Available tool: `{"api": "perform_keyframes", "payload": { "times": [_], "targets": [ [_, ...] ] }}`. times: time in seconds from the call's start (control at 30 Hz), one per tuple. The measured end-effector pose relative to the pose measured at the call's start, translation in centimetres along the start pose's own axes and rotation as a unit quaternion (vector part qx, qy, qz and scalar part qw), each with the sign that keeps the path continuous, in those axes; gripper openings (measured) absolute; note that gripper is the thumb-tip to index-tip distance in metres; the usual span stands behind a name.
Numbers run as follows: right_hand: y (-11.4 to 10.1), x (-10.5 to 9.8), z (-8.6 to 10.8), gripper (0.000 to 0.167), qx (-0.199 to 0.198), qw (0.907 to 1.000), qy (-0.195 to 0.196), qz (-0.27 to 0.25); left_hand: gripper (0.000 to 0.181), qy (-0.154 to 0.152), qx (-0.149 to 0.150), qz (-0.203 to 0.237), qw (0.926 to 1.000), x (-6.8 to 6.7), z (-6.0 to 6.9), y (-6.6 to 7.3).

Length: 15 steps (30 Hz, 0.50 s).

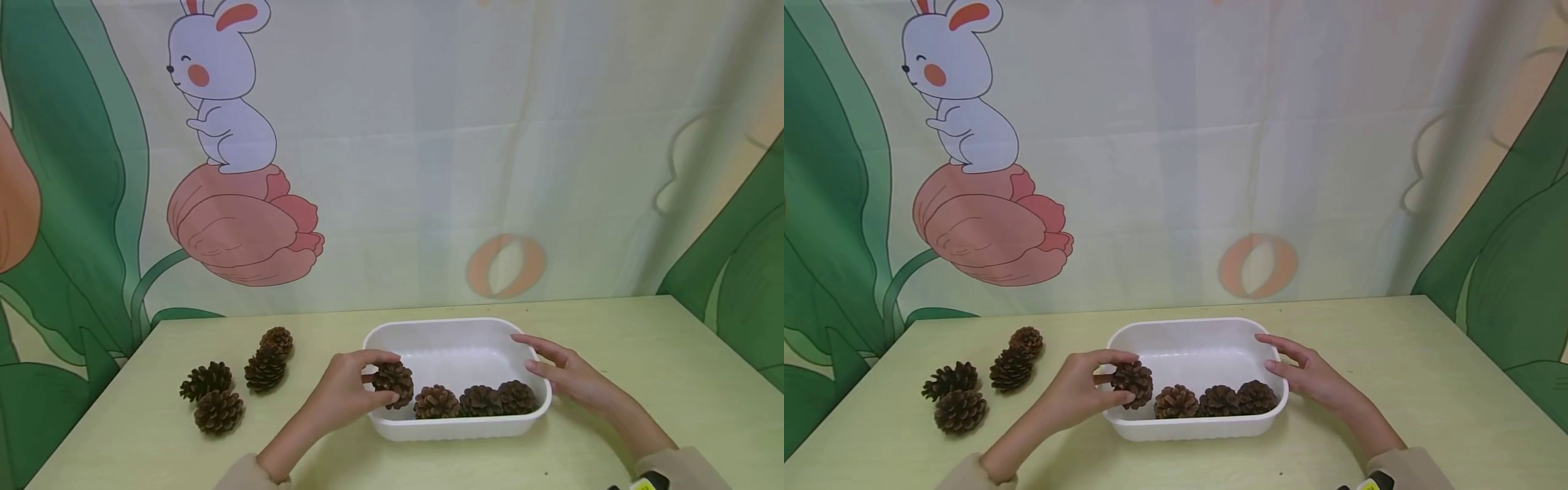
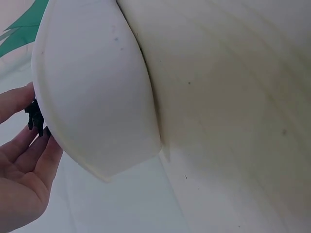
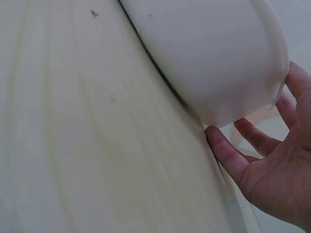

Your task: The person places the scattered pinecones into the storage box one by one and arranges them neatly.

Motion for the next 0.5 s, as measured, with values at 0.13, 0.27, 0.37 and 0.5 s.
{"api": "perform_keyframes", "payload": {
  "times": [0.13, 0.27, 0.37, 0.5],
  "targets": [
    [-0.02, 0.0, 0.0, 0.045, -0.006, 1.0, -0.004, -0.004, 0.04, -0.022, -0.001, -0.037, 0.9991, 0.07, -0.18, -0.14],
    [-0.1, -0.01, 0.01, 0.043, -0.013, 0.9999, -0.007, -0.001, 0.042, -0.045, 0.003, -0.095, 0.9945, 0.09, -0.35, 0.03],
    [-0.13, -0.03, 0.08, 0.043, -0.012, 0.9999, -0.005, 0.001, 0.043, -0.061, 0.0, -0.137, 0.9888, 0.12, -0.58, 0.26],
    [-0.24, -0.04, 0.26, 0.043, -0.008, 1.0, -0.001, -0.005, 0.042, -0.088, 0.0, -0.171, 0.9814, 0.19, -0.97, 0.59]
  ]
}}
Point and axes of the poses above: each hand's wrist, its own z-axis away from the middle knuckle, its own x-axis out of the palm, y = z × x, the point moved 1 cm from there along -z, towards the middle knuckle, and after that the axes turned 7 degrees about z, right-handed, at the moved point
